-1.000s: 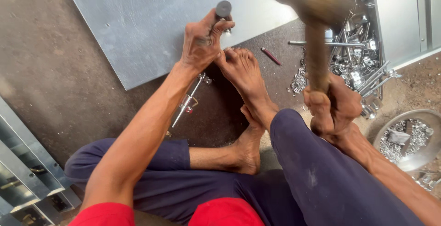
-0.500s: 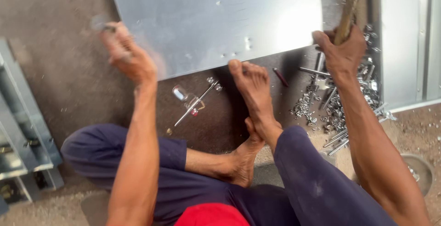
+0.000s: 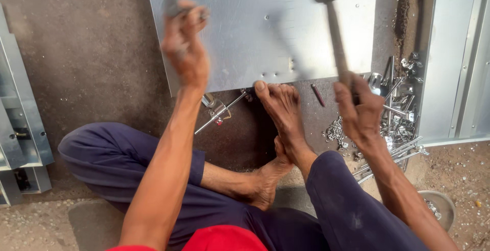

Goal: The person assembles metal components by attaching latches and rods to metal sheets using a hammer and small fasteners while sitting on the floor.

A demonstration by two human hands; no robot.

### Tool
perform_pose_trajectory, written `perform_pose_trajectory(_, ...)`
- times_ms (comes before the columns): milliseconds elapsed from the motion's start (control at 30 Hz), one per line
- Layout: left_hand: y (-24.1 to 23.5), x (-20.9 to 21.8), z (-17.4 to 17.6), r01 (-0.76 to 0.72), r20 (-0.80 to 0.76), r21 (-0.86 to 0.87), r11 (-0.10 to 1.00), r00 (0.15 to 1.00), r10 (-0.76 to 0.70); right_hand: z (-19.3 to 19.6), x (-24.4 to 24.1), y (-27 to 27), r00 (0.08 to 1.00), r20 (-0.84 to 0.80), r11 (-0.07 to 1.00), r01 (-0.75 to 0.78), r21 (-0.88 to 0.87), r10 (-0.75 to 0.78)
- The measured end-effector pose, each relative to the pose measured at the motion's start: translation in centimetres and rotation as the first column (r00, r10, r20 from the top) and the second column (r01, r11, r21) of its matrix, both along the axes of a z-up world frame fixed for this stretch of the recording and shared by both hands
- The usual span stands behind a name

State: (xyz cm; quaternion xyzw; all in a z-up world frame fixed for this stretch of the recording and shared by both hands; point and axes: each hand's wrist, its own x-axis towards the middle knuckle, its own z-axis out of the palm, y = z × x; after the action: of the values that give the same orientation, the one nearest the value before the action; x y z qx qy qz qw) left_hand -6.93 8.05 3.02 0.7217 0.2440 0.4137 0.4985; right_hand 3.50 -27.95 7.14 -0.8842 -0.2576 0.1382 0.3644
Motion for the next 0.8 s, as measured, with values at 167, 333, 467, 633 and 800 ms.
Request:
perform_pose_trajectory(167, -1.7, 5.6, -0.7, 0.283, 0.016, 0.059, 0.957, 0.959, -0.284, 0.9, -2.9, 4.2, 0.979, -0.089, 0.981, -0.189, -0.051, 0.184)
perform_pose_trajectory(333, -1.8, 6.0, -1.6, 0.454, -0.133, 0.078, 0.888, 0.887, -0.442, 2.1, -2.7, 4.9, 0.981, -0.126, 0.983, -0.159, -0.092, 0.147)
perform_pose_trajectory(467, -1.7, 5.5, -2.1, 0.493, -0.164, 0.168, 0.854, 0.868, -0.469, 2.7, -2.2, 3.7, 0.982, -0.169, 0.988, -0.103, -0.115, 0.083)
perform_pose_trajectory(633, -2.1, 5.7, -2.2, 0.498, -0.129, 0.191, 0.846, 0.867, -0.482, 4.2, -2.8, 3.4, 0.994, 0.022, 0.993, -0.108, 0.043, 0.107)
perform_pose_trajectory(800, -1.7, 5.4, -2.2, 0.497, -0.164, 0.186, 0.848, 0.866, -0.472, 5.6, -2.9, 5.3, 0.99, 0.041, 0.985, -0.142, 0.096, 0.139)
